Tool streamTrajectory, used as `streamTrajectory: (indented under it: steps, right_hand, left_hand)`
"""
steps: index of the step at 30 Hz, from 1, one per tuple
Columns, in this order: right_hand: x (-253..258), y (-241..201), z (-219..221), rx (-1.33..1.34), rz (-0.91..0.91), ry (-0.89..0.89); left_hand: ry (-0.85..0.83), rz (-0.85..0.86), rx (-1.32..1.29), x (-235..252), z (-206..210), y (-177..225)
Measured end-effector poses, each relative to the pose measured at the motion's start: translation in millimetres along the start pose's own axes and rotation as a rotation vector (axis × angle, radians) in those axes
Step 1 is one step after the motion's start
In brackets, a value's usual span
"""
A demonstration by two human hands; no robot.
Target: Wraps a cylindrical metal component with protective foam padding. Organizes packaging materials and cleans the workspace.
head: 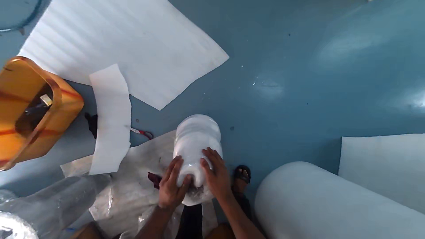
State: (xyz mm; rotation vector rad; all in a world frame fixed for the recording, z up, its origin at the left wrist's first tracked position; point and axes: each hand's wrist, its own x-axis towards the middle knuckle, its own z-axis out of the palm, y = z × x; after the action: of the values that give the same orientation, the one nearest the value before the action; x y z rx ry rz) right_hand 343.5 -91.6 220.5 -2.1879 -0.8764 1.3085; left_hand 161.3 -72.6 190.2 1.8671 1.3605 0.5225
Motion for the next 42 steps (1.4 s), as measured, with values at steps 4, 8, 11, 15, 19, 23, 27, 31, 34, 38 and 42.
streamTrajectory:
  steps: [4, 8, 11, 15, 19, 23, 27, 31, 34, 38, 42]
  right_hand:
    - [-32.1, 33.2, -2.4, 0.389, 0.104, 0.353]
    - [-66.3, 54.8, -4.8, 0.629, 0.423, 0.589]
    - [-88.1, 91.1, -11.9, 0.656, 0.608, 0.705]
    - [-93.7, 115.9, -24.5, 0.575, 0.584, 0.659]
    - [-66.1, 101.7, -34.5, 0.498, 0.538, 0.575]
    - [-50.0, 98.6, -64.1, 0.339, 0.584, 0.333]
    - [8.8, 87.5, -107.1, 0.098, 0.269, 0.205]
    - [89.2, 38.9, -100.8, -0.009, -0.037, -0.142]
    - [129.0, 16.6, -66.1, -0.182, -0.252, -0.562]
    - [127.0, 21.7, -46.2, -0.358, -0.316, -0.922]
    - [98.4, 35.4, -60.1, -0.305, -0.322, -0.852]
  left_hand:
    - [-0.318, 0.308, -0.023, 54.3, 15.5, 9.6]
    - [-1.056, 0.382, 0.044, 117.9, 50.4, 73.6]
    - [-1.317, 0.365, 0.059, 110.3, 94.2, 122.7]
    - [-1.327, 0.356, 0.075, 101.2, 104.0, 136.9]
    - [-1.168, 0.322, 0.159, 120.7, 85.8, 119.4]
    - [-0.73, 0.136, 0.163, 75.6, 60.5, 106.4]
    - [0.104, -0.424, -0.218, -22.9, 66.7, 105.5]
    - [0.283, -1.46, -1.064, -85.5, 74.2, 104.5]
    - [0.11, -1.606, -1.6, -102.0, 101.2, 97.1]
    - [0.23, -1.403, -2.038, -84.0, 132.6, 103.6]
    - [0.326, -1.492, -2.062, -94.2, 136.9, 107.0]
